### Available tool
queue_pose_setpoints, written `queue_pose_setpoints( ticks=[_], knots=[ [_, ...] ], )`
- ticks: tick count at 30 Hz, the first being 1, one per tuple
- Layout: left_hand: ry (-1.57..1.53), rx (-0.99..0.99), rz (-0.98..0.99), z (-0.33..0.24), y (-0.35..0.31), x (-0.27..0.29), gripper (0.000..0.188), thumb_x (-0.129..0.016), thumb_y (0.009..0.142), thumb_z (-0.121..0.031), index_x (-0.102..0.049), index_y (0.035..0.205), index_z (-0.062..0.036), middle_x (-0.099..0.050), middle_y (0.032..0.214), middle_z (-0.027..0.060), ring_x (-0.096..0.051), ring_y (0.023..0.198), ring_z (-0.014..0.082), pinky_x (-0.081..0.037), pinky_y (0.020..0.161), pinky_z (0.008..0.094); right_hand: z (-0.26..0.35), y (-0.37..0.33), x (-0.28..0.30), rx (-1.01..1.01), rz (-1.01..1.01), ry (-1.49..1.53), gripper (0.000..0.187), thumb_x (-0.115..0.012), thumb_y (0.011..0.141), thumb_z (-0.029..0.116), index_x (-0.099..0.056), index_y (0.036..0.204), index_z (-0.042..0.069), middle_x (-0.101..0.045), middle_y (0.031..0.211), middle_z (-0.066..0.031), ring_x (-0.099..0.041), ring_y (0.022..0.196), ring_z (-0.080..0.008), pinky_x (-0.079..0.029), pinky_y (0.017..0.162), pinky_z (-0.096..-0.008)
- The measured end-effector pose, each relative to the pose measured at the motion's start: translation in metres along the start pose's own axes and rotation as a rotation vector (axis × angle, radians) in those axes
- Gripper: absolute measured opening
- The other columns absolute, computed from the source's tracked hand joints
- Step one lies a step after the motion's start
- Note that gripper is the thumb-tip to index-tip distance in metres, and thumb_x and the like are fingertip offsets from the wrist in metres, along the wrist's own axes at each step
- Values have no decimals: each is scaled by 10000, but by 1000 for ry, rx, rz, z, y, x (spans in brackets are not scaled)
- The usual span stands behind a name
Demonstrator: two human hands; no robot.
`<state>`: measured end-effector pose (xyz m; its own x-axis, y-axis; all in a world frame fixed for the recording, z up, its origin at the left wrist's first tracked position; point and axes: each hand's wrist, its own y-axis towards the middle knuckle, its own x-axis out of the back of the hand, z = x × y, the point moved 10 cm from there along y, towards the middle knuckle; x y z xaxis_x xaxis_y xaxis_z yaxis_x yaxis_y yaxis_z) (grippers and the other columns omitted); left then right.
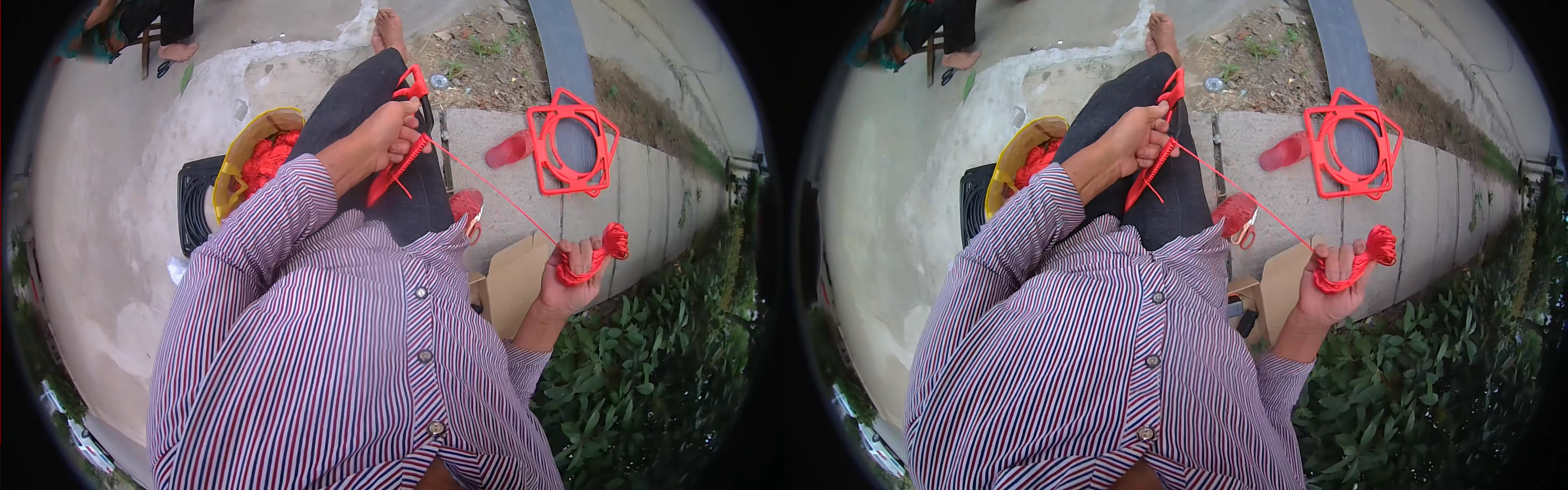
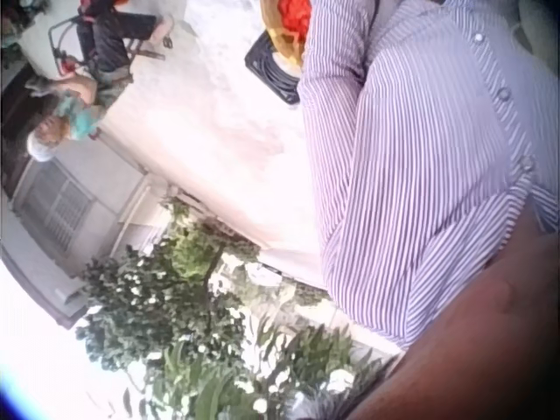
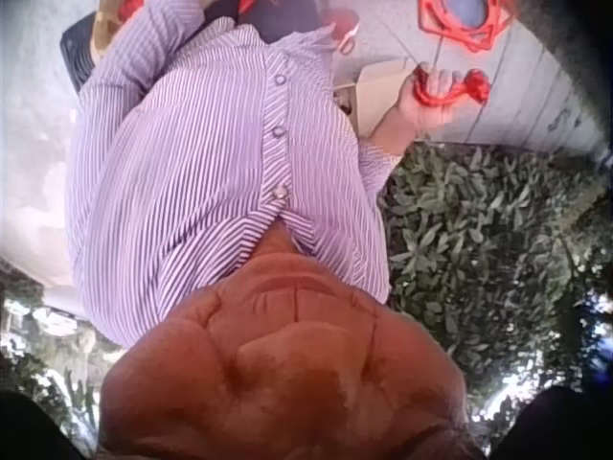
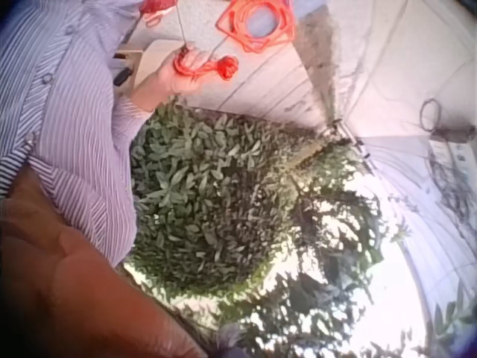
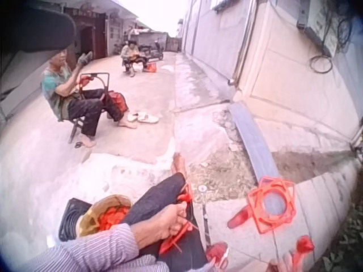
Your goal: Wrapping and tying red cord around a red plastic star-shaped frame to create a decorative item.
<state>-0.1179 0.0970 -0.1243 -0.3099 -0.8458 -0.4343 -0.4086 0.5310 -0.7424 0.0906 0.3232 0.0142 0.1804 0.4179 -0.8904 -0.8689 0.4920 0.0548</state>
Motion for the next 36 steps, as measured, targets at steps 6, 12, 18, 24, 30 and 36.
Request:
queue_pose_setpoints(
  ticks=[6, 12, 18, 24, 30, 36],
  knots=[
    [795, -1124, -329, -61, -46, -5, 216, -602, 895, -228, -568, 858, -18, -569, 823, 81, -466, 586, 117, -392, 550, 247, 33, 23, 58, 135, -200, -97, 321, -482, 966, 363, -544, 972, 48, -478, 734, -33, -481, 676, -161, -432, 744, -363],
    [1176, -1341, 76, -6, -127, -99, 234, -632, 871, -187, -606, 1043, -31, -602, 954, 97, -603, 875, 211, -476, 777, 335, -177, 1, 22, -609, -19, -296, 432, -508, 934, 421, -558, 941, -9, -590, 788, -128, -576, 645, -214, -494, 623, -323],
    [-20, -417, 418, -18, -92, -70, 283, -599, 881, -39, -540, 1157, -31, -598, 1088, 95, -611, 959, 181, -503, 871, 316, -218, 11, -8, -796, 222, -350, 505, -518, 933, 415, -494, 1200, -12, -574, 750, -112, -526, 539, -156, -420, 456, -244],
    [828, -1228, -72, -113, -98, -26, 206, -610, 803, 11, -638, 991, -68, -590, 950, 75, -614, 907, 226, -500, 817, 323, -175, 107, 42, -546, 97, -402, 376, -613, 892, 271, -587, 1152, 0, -541, 790, -43, -403, 537, -66, -340, 460, -199],
    [1734, -1023, -343, -76, -30, -31, 249, -699, 685, -69, -609, 917, -55, -599, 864, 108, -610, 860, 320, -484, 753, 352, -219, 114, 22, -427, 337, -1327, 377, -726, 770, 163, -639, 1098, -1, -598, 1029, -61, -566, 762, -117, -474, 736, -252],
    [1161, -1076, -251, -73, -32, -18, 281, -703, 715, -83, -599, 973, -48, -640, 917, 124, -635, 821, 258, -486, 766, 328, -176, 111, 10, 68, 346, -1594, 284, -719, 745, 159, -607, 943, -10, -583, 1172, -164, -591, 1033, -262, -453, 884, -361]
  ],
)
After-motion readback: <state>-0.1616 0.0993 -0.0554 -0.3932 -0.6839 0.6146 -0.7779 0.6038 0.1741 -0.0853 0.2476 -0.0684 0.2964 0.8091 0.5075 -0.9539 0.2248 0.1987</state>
